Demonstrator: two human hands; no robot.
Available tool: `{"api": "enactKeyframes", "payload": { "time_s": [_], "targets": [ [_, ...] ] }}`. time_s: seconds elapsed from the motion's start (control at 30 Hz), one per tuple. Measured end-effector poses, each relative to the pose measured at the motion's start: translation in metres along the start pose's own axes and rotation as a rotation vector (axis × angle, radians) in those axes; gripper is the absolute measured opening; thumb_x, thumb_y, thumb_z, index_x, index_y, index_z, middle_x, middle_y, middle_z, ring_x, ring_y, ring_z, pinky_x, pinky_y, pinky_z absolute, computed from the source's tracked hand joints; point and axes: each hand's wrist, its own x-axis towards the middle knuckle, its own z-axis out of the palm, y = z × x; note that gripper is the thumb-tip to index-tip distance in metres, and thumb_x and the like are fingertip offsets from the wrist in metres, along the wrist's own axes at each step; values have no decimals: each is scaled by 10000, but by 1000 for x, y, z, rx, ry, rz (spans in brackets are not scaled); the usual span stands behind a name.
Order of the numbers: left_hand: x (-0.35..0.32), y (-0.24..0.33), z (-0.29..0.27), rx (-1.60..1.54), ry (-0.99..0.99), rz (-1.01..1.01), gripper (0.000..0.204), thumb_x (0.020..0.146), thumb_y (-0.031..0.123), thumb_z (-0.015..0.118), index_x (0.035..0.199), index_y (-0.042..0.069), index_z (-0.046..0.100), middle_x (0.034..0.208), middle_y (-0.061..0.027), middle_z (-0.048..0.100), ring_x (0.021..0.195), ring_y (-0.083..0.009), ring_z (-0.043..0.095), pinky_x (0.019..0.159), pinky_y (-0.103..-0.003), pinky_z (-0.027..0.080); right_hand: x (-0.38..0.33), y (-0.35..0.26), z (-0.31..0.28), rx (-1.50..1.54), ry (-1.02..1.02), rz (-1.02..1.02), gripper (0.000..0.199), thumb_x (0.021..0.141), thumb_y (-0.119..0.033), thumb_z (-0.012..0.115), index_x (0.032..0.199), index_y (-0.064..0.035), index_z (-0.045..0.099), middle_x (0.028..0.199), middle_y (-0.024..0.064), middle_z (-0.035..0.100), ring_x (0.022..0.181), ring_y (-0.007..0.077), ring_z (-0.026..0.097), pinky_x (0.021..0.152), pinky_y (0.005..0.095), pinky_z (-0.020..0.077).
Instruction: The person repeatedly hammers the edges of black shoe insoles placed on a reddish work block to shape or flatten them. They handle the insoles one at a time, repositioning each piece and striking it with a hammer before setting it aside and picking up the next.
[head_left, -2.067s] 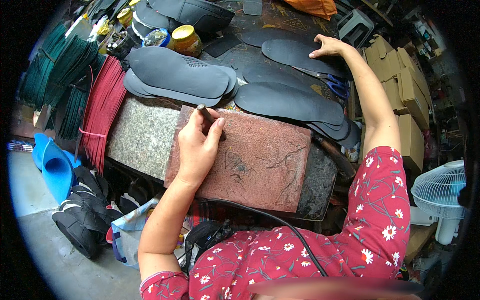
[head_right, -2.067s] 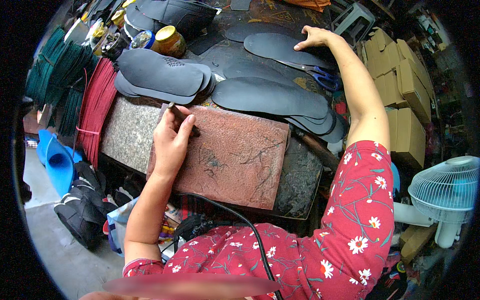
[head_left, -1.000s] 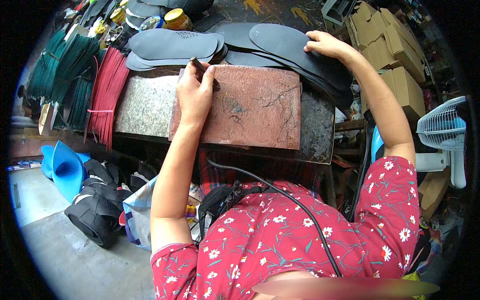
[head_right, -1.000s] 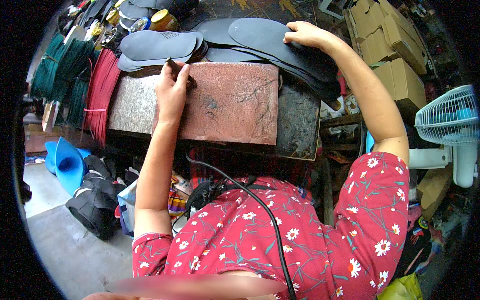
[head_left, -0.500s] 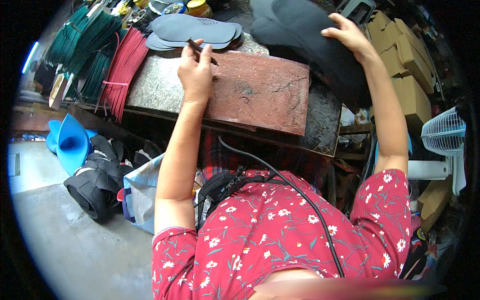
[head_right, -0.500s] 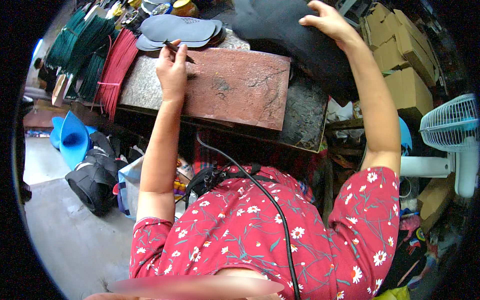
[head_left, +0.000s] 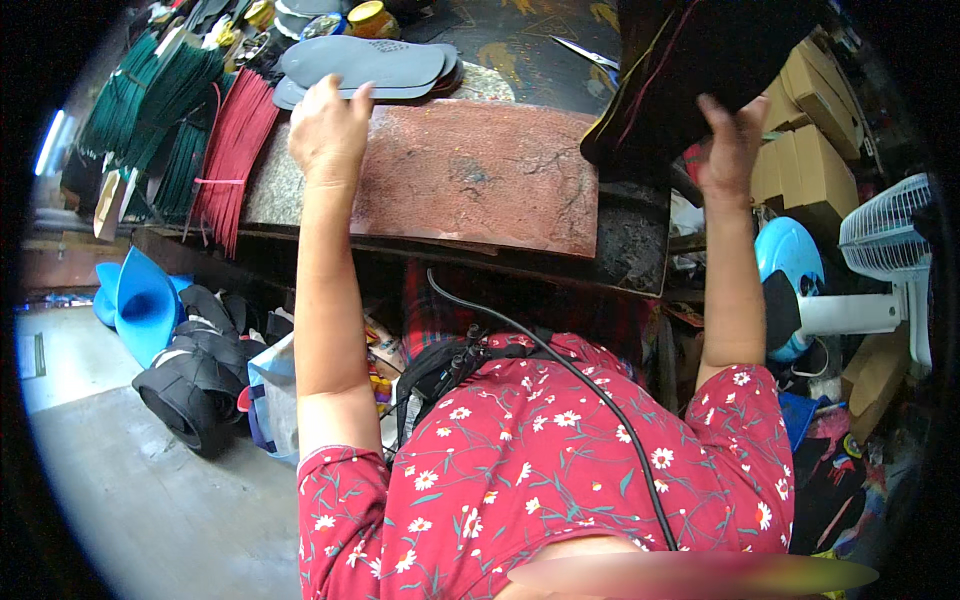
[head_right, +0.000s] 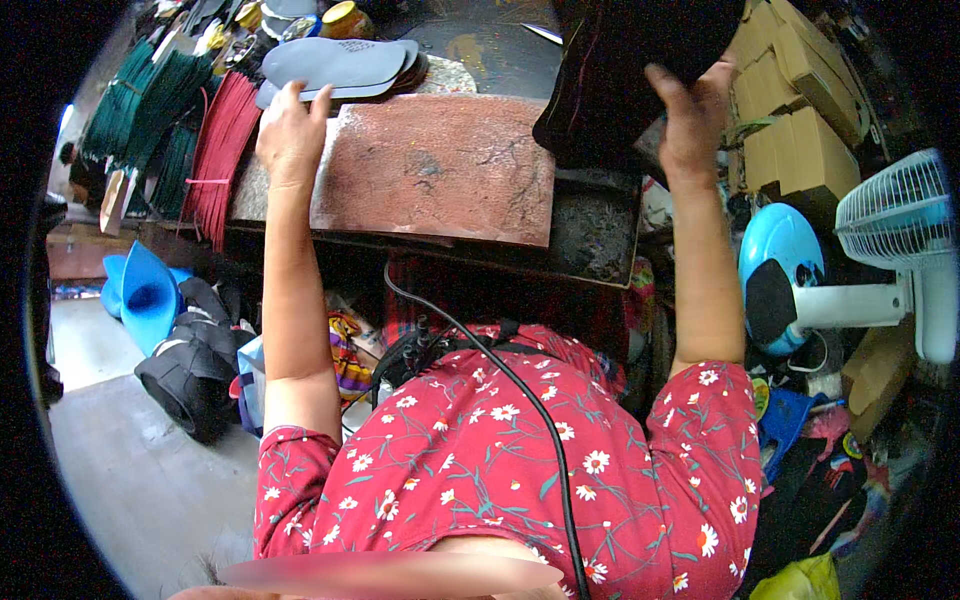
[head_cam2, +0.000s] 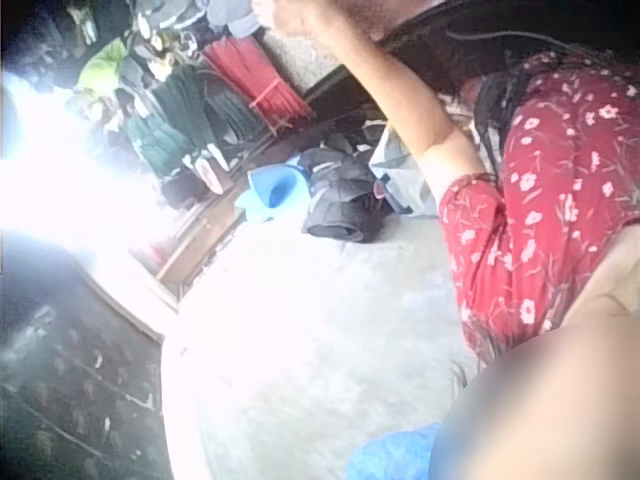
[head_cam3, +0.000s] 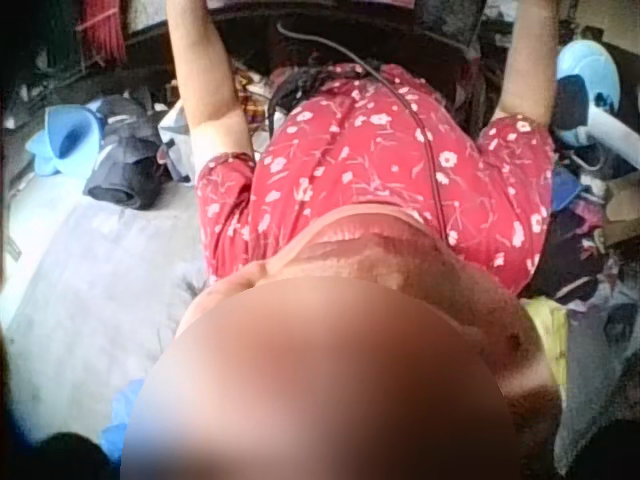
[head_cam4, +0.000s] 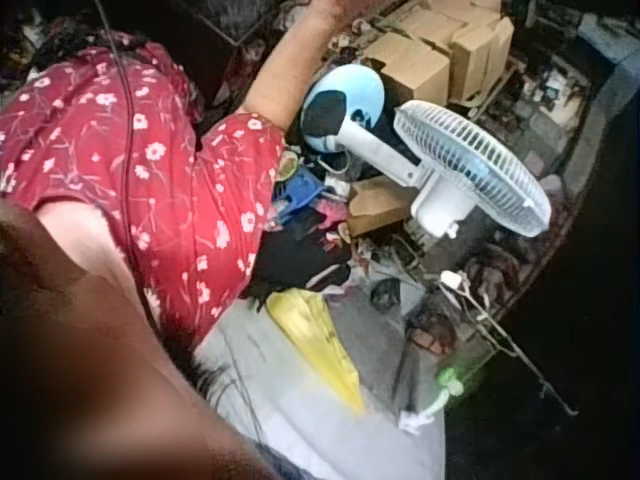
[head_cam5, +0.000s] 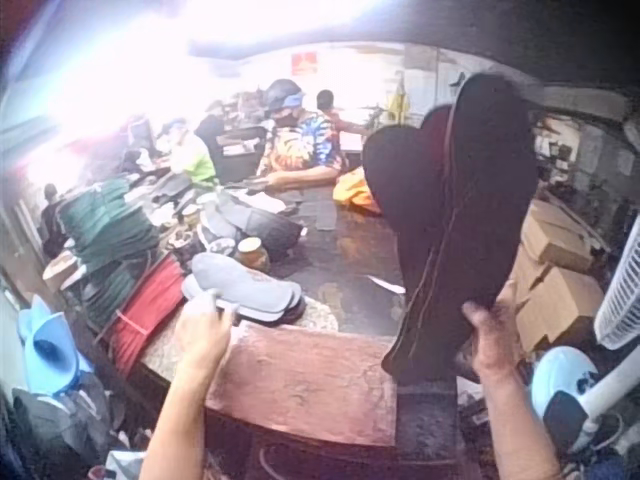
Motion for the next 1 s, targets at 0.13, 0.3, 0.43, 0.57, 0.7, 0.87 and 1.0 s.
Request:
{"api": "enactKeyframes", "payload": {
  "time_s": [0.13,0.3,0.43,0.57,0.7,0.87,1.0],
  "targets": [
    [-18,132,-11,-993,27,407,581,749,345,827,1175,10,618,1165,-172,639,1083,-291,609,982,-394,459,-14,5,-10,149,-161,154,680,767,3,683,1389,-75,420,1250,57,565,1150,188,536,1038,356,414],
    [-7,219,-29,-1887,-564,346,971,671,101,878,1428,12,278,1406,-189,425,1281,-244,445,1077,-369,390,-23,-9,-10,-84,-257,47,627,776,-69,713,1351,-63,463,1259,86,565,1186,249,533,1028,371,419],
    [-21,235,-24,-1945,-406,317,1006,640,47,871,1428,7,247,1339,-160,471,1244,-235,474,1054,-372,408,-34,-18,-14,-360,-266,83,680,683,-132,834,1300,-93,550,1241,66,619,1140,220,580,1000,366,447],
    [-36,246,-10,-1968,-335,245,921,666,71,861,1403,-2,314,1280,-145,528,1205,-229,505,1048,-374,407,-42,-13,-17,-246,-207,255,709,674,-163,849,1308,-86,542,1232,68,621,1152,221,571,1015,371,432],
    [-29,243,-12,-2026,-536,55,568,772,83,789,1268,-5,525,1159,-76,615,1085,-184,573,928,-330,477,-35,4,-13,45,-302,75,773,704,-271,860,1365,-85,506,1273,98,597,1237,221,506,1082,373,359],
    [4,207,-27,-1939,-30,-175,401,844,138,747,1199,31,594,1095,-66,648,911,-168,613,810,-329,499,5,47,-42,-315,-430,294,642,919,-426,622,1442,-103,441,1433,137,492,1406,298,318,1154,409,247],
    [39,139,-43,-2062,66,-419,510,771,200,827,1160,-43,605,1170,-163,658,1000,-298,657,909,-404,535,43,117,-63,-1220,-936,88,524,937,-271,589,1443,-286,455,1554,149,320,1451,399,209,1177,465,214]
  ]
}}
